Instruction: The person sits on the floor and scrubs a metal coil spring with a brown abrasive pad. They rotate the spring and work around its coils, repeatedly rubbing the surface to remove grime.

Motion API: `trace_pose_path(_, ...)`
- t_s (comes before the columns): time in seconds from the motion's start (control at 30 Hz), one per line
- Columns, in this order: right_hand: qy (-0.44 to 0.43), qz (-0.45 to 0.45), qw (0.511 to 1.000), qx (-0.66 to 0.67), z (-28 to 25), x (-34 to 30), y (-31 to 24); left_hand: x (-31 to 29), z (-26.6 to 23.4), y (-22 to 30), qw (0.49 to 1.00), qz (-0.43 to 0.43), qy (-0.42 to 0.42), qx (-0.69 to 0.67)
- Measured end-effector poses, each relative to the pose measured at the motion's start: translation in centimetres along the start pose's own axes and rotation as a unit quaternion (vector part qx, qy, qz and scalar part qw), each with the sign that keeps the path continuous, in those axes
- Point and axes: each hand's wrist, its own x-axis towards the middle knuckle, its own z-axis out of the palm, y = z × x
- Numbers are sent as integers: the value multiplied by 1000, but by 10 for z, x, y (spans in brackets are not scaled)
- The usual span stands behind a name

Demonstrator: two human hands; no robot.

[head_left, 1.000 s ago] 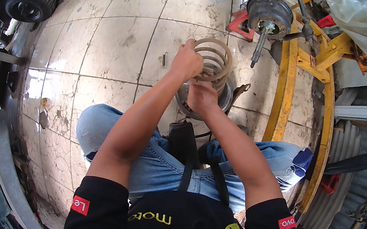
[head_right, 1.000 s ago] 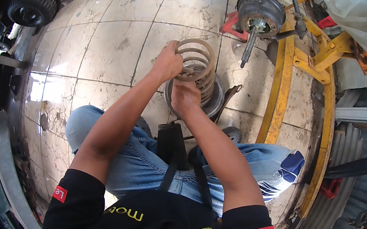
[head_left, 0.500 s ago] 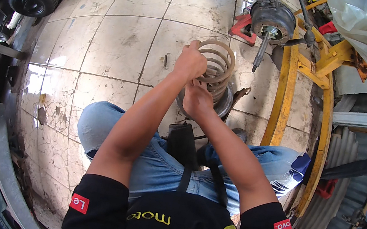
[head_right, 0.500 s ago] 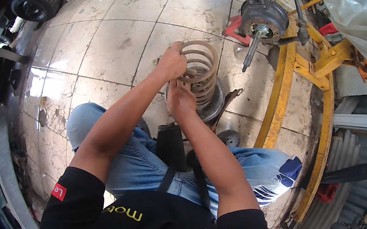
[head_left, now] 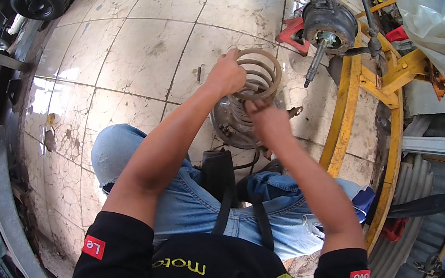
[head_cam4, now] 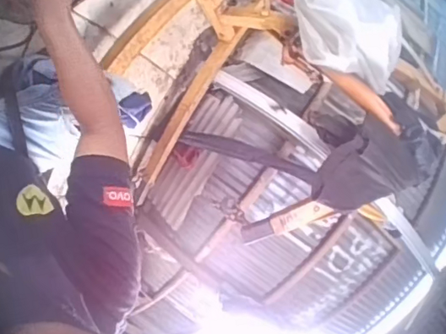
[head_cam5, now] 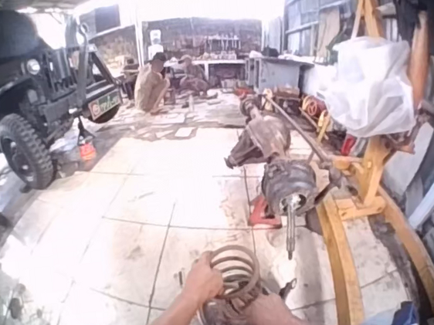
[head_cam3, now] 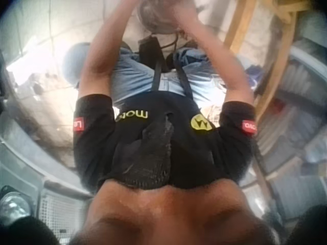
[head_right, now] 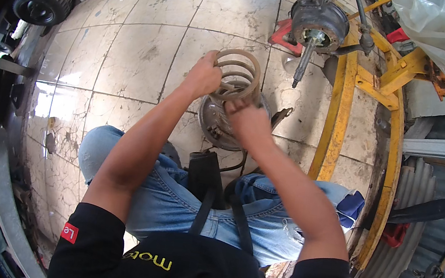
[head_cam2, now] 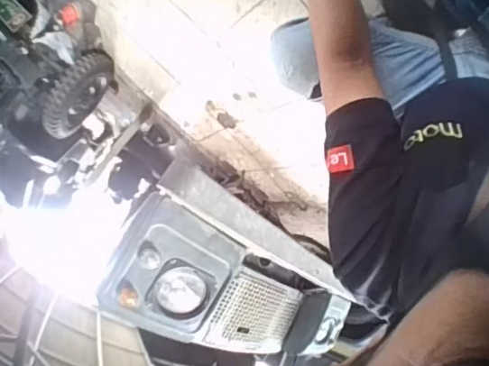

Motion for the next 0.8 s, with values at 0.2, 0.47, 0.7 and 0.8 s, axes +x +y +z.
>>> trace_pose_path(0.2, 24, -36, 996, -83, 1, -4, 36, 6, 7, -2, 1000, -10, 16, -19)
trace_pose_path(0.47, -18, -40, 998, -40, -8, -4, 42, 7, 5, -8, 1000, -9, 13, -26)
trace_pose_path(0.7, 13, -23, 998, 56, -29, -20, 61, 10, 5, -10, 999, -18, 20, -45)
trace_pose_path(0.8, -44, 123, 973, 191, -53, -30, 54, 18, -2, -23, 995, -55, 38, -79)
